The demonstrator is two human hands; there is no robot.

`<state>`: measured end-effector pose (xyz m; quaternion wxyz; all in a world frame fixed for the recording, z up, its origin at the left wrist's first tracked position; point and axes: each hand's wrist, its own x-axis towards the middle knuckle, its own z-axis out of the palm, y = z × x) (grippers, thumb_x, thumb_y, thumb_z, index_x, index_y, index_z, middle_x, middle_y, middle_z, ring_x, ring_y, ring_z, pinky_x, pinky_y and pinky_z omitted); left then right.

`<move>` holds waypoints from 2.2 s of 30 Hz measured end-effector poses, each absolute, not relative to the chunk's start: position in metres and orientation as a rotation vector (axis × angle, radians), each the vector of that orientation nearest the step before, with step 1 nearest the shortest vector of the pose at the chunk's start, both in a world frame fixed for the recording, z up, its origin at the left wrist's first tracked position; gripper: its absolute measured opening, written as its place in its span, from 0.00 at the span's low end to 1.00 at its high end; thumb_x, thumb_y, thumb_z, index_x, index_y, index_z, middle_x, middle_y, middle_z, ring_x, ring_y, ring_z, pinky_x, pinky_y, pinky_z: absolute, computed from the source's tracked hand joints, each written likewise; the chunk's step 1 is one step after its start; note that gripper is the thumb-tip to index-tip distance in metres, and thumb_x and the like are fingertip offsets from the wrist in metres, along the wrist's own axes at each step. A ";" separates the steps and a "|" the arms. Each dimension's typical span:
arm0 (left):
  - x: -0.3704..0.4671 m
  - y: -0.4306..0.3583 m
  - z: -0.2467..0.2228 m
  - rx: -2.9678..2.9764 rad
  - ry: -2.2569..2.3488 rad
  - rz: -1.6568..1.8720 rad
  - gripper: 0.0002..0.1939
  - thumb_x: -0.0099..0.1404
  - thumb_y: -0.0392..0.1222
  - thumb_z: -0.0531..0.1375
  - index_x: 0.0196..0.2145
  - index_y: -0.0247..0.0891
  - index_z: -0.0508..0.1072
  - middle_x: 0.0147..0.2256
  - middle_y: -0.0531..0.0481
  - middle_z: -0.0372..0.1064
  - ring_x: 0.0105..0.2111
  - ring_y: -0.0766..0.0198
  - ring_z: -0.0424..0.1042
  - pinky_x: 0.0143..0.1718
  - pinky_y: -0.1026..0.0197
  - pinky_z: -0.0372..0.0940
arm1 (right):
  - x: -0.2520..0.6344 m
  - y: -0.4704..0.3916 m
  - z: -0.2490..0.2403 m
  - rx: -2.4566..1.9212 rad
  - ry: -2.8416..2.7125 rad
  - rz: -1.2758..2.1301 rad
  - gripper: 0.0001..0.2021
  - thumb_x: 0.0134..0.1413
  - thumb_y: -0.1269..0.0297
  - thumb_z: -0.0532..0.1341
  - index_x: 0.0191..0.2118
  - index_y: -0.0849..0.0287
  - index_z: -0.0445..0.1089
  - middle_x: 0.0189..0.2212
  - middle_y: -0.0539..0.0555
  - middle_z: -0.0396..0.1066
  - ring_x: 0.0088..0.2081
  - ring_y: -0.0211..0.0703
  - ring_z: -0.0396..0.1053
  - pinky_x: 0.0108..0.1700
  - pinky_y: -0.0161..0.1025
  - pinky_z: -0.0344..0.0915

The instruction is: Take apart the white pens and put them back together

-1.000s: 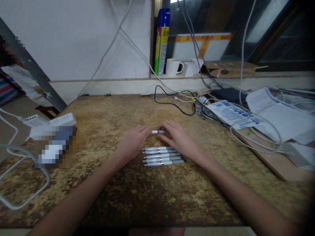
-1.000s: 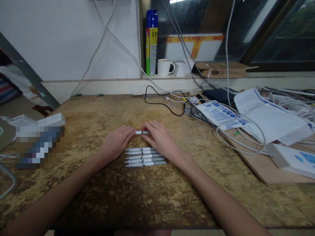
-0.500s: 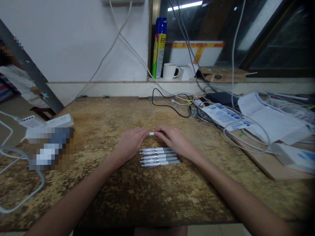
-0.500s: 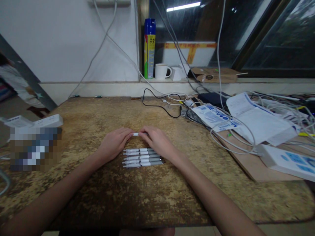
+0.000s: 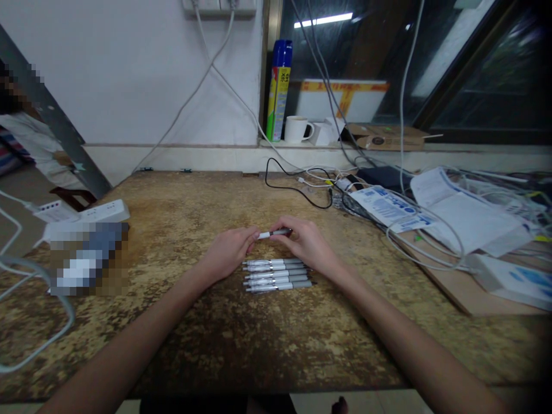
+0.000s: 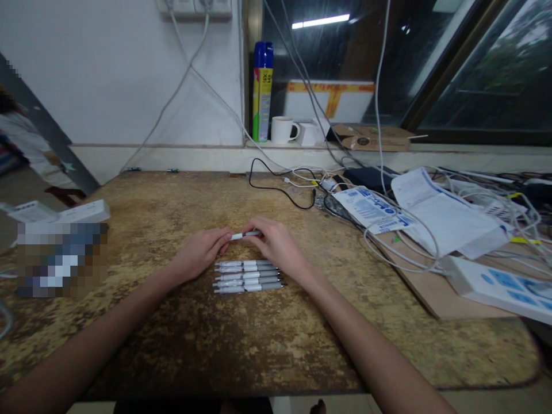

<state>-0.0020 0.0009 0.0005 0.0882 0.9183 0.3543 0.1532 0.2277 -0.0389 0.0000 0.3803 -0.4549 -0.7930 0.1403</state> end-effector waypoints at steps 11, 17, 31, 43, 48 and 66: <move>-0.009 0.011 -0.003 2.602 0.831 0.706 0.19 0.78 0.37 0.48 0.62 0.44 0.69 0.51 0.46 0.74 0.50 0.56 0.73 0.52 0.56 0.66 | 0.232 -0.024 -0.013 -1.073 -1.662 0.723 0.08 0.59 0.62 0.68 0.43 0.58 0.78 0.42 0.55 0.79 0.45 0.45 0.76 0.50 0.41 0.69; -0.011 0.014 -0.004 2.626 0.890 0.732 0.20 0.80 0.39 0.47 0.63 0.46 0.69 0.52 0.45 0.69 0.52 0.55 0.72 0.56 0.54 0.66 | 0.239 -0.020 -0.013 -1.149 -1.550 0.820 0.11 0.59 0.57 0.66 0.43 0.57 0.79 0.38 0.53 0.80 0.38 0.44 0.76 0.44 0.40 0.70; -0.015 0.015 0.000 2.677 0.899 0.836 0.18 0.79 0.38 0.48 0.59 0.45 0.71 0.52 0.45 0.69 0.53 0.56 0.71 0.57 0.53 0.65 | 0.238 -0.019 -0.014 -1.237 -1.632 0.655 0.16 0.66 0.53 0.59 0.35 0.58 0.77 0.34 0.54 0.76 0.39 0.47 0.73 0.45 0.43 0.65; -0.014 0.015 0.000 2.592 0.868 0.884 0.17 0.79 0.41 0.51 0.60 0.46 0.71 0.54 0.47 0.72 0.55 0.56 0.71 0.58 0.53 0.64 | 0.229 -0.018 -0.020 -1.068 -1.456 1.043 0.18 0.63 0.49 0.60 0.32 0.57 0.76 0.31 0.52 0.75 0.35 0.45 0.73 0.43 0.41 0.68; -0.017 0.024 -0.002 2.410 0.970 1.003 0.13 0.76 0.43 0.57 0.55 0.43 0.74 0.53 0.48 0.76 0.52 0.55 0.74 0.57 0.53 0.64 | 0.237 -0.014 -0.018 -1.096 -1.386 1.026 0.18 0.61 0.48 0.61 0.30 0.58 0.75 0.29 0.53 0.75 0.33 0.44 0.72 0.41 0.40 0.68; -0.029 0.040 -0.011 2.070 1.081 1.142 0.17 0.75 0.50 0.56 0.51 0.39 0.78 0.50 0.45 0.78 0.51 0.53 0.75 0.58 0.53 0.65 | 0.256 -0.009 -0.018 -1.210 -1.533 0.644 0.18 0.66 0.49 0.59 0.33 0.57 0.75 0.33 0.54 0.76 0.37 0.47 0.73 0.45 0.42 0.68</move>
